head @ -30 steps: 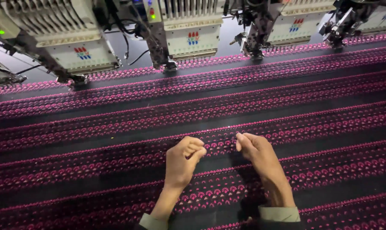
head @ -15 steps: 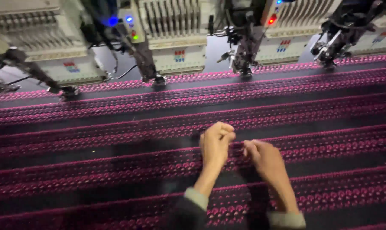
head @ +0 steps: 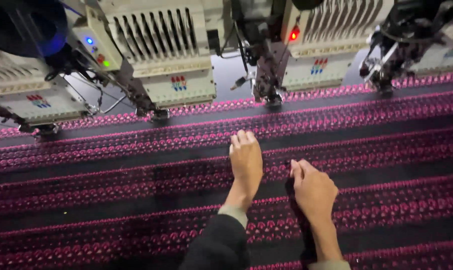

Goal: The person inspects a long piece of dark fabric with pink patterns moving under industrial embroidery machines. They use their hands to smooth the fabric, check the stitching, and remove loose threads along the production line.

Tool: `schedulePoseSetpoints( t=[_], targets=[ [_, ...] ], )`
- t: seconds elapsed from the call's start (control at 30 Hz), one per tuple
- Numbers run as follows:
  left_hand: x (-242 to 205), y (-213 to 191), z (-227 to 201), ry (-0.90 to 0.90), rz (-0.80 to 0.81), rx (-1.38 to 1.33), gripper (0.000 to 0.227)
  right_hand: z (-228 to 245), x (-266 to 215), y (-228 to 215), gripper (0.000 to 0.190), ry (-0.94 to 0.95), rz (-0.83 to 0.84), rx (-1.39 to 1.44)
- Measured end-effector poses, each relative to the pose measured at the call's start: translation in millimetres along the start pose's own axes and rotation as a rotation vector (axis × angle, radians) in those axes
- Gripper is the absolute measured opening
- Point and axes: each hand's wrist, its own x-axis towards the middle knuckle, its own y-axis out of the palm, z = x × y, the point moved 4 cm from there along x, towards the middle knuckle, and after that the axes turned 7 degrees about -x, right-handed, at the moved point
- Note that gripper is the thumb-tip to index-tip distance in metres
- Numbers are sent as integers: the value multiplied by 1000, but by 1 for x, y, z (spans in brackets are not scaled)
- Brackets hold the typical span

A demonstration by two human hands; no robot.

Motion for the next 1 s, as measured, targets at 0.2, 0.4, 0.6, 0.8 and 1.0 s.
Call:
schedulePoseSetpoints(
  t=[0.2,0.4,0.6,0.8,1.0],
  targets=[
    [13,23,14,-140,-78,-192,10,4,-1,-8,42,-82,-35,51],
    [27,23,16,-134,32,-616,8,-1,7,-4,44,16,83,72],
    [28,16,33,-344,72,-973,6,7,5,-12,44,15,94,100],
    [49,22,19,-377,89,-1216,11,7,4,-18,44,3,90,112],
    [64,56,12,-388,146,-1467,10,6,8,-19,41,-10,119,131]
  ],
)
